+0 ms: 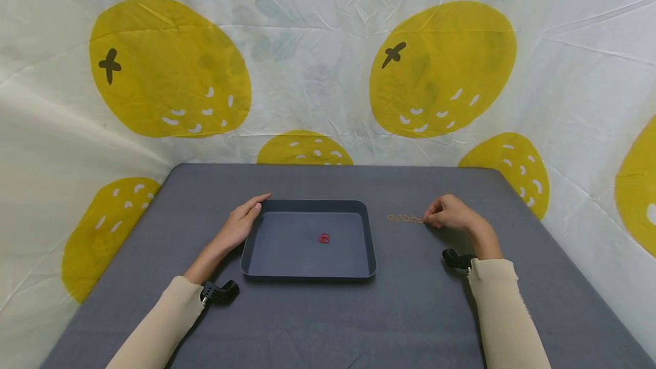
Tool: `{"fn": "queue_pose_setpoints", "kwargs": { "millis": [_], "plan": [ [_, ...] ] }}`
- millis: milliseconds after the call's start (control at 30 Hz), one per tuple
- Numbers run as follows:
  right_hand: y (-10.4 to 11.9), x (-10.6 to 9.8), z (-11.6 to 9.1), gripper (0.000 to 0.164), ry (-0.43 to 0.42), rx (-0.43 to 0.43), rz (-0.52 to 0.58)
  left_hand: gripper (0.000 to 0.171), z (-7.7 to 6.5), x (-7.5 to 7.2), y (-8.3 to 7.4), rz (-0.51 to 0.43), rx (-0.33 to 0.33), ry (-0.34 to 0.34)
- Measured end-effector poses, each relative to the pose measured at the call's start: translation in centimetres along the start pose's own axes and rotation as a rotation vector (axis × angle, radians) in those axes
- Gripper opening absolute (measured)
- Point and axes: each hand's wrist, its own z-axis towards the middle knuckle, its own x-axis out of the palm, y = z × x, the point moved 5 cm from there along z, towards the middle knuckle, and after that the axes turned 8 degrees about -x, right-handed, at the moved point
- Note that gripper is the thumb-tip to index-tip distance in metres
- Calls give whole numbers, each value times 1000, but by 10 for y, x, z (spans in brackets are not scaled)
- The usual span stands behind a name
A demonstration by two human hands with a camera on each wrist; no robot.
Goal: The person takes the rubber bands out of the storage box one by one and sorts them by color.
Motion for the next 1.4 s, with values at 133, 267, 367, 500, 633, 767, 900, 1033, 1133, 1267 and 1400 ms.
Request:
{"fn": "queue_pose_setpoints", "kwargs": {
  "millis": [133, 267, 367, 500, 633, 767, 900, 1033, 1133, 1267, 1400],
  "plan": [
    [-2, 0, -1, 14, 13, 18, -22, 46, 1, 0, 2, 22, -2, -5],
    [1, 1, 0, 14, 8, 0, -63, 46, 2, 0, 4, 31, -7, -8],
    [2, 3, 2, 13, 5, -7, -82, 46, 3, 0, 4, 32, -10, -10],
    [2, 3, 2, 12, 11, -6, -82, 45, 3, 0, 4, 33, -17, -13],
    [3, 2, 0, 13, 17, 8, -62, 46, 2, 0, 4, 38, -23, -11],
    [2, 1, -2, 14, 18, 27, -37, 47, 2, 0, 3, 39, -21, -13],
    [3, 2, -3, 12, 28, 33, -34, 46, 2, 0, 3, 36, -17, -14],
    [3, 3, -3, 13, 34, 31, -57, 46, 2, 0, 3, 28, -16, -9],
    [3, 4, -1, 12, 21, 33, -82, 46, 2, 0, 3, 19, -16, -4],
    [4, 3, 2, 11, -17, 33, -117, 46, 1, 0, 2, 7, -15, 3],
    [5, 4, 4, 11, -58, 35, -132, 46, 0, 0, 2, 5, -12, 5]
  ]
}}
